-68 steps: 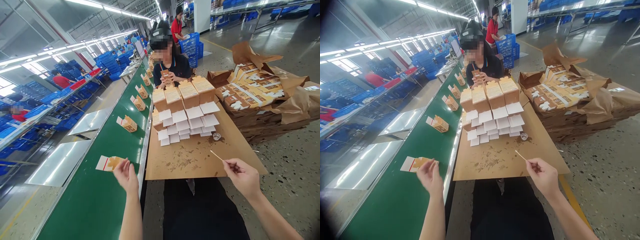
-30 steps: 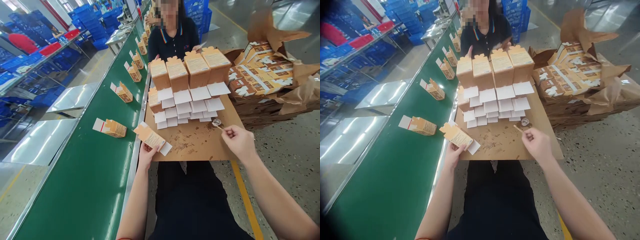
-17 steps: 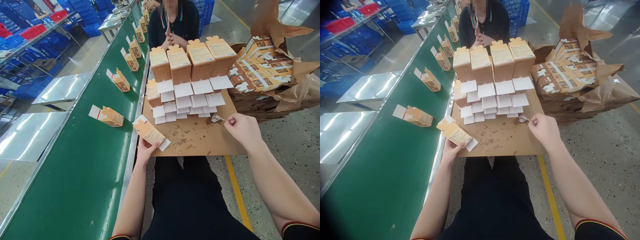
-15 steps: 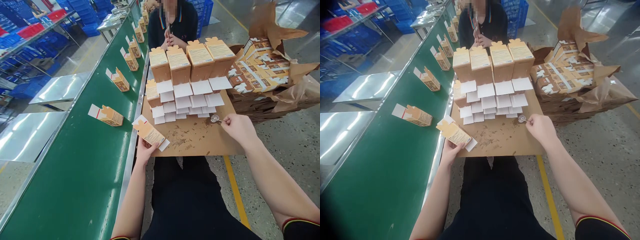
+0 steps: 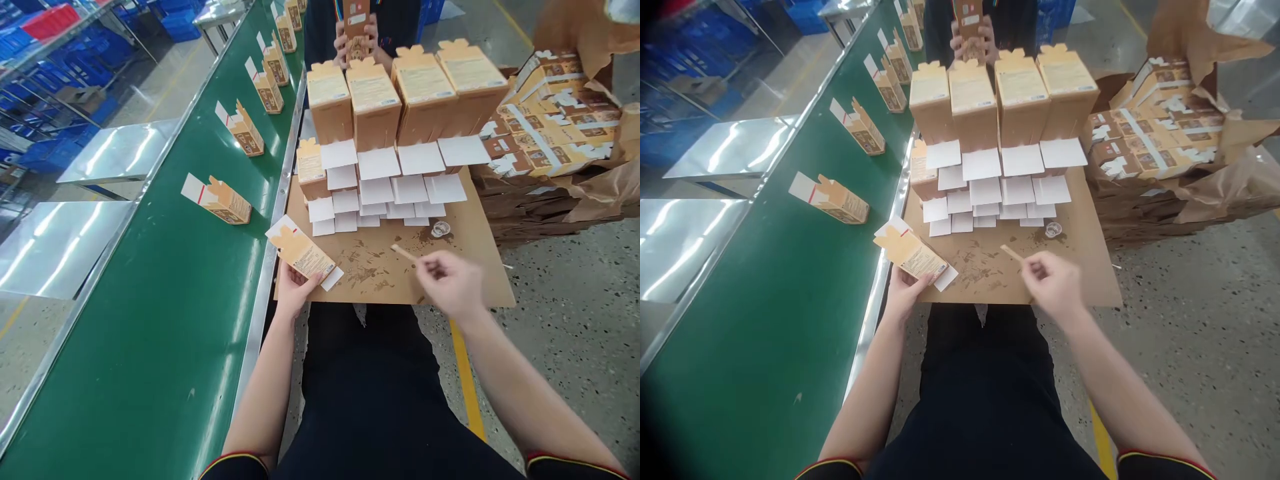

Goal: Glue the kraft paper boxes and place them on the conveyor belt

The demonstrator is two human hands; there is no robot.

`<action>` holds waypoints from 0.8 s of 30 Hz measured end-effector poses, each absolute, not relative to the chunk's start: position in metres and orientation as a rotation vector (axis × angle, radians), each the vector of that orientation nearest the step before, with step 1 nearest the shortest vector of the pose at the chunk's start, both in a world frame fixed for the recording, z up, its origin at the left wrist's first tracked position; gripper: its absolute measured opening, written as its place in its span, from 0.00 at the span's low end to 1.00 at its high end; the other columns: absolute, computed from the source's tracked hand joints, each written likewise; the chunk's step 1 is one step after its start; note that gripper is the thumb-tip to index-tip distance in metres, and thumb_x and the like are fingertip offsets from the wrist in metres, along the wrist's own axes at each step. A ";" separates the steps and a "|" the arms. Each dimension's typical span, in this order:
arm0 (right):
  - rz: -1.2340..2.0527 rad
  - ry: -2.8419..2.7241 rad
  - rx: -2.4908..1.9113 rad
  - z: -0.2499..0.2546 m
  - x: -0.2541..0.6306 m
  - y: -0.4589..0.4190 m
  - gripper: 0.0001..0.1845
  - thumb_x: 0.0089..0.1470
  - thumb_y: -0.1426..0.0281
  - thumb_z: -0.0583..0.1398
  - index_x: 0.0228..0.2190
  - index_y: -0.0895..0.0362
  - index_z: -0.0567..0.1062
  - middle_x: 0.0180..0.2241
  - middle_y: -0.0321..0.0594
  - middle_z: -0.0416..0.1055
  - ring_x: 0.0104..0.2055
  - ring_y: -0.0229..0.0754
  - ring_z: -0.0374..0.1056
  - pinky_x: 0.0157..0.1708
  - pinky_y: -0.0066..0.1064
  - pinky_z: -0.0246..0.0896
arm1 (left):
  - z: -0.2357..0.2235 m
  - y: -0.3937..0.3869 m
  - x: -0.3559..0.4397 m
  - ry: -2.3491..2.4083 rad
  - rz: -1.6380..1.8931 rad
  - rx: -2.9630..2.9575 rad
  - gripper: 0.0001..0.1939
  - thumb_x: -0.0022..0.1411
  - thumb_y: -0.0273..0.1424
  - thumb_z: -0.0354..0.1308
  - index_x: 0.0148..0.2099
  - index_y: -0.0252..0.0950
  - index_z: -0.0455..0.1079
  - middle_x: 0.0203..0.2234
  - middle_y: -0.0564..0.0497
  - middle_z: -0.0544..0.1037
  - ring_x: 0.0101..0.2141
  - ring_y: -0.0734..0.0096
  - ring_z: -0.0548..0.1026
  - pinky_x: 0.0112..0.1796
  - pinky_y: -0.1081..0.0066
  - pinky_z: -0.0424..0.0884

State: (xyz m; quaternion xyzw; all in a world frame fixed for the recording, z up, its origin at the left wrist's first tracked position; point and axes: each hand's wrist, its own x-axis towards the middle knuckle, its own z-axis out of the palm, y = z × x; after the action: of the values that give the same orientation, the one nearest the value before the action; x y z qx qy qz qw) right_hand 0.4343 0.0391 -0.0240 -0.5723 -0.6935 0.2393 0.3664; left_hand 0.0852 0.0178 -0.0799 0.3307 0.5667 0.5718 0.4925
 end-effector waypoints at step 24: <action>0.741 -1.707 -1.413 -0.082 0.372 0.013 0.13 0.66 0.63 0.62 0.29 0.50 0.78 0.25 0.38 0.78 0.26 0.42 0.72 0.31 0.33 0.74 | -0.071 -0.004 0.106 1.648 1.299 1.070 0.41 0.46 0.34 0.85 0.60 0.42 0.72 0.54 0.41 0.81 0.60 0.41 0.80 0.61 0.51 0.77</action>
State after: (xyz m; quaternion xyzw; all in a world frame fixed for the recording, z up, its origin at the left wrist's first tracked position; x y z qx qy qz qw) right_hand 0.3724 0.0128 -0.0816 -0.5565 -0.6721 0.2919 0.3916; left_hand 0.1065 -0.0037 -0.0711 0.4196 0.6464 0.5093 0.3831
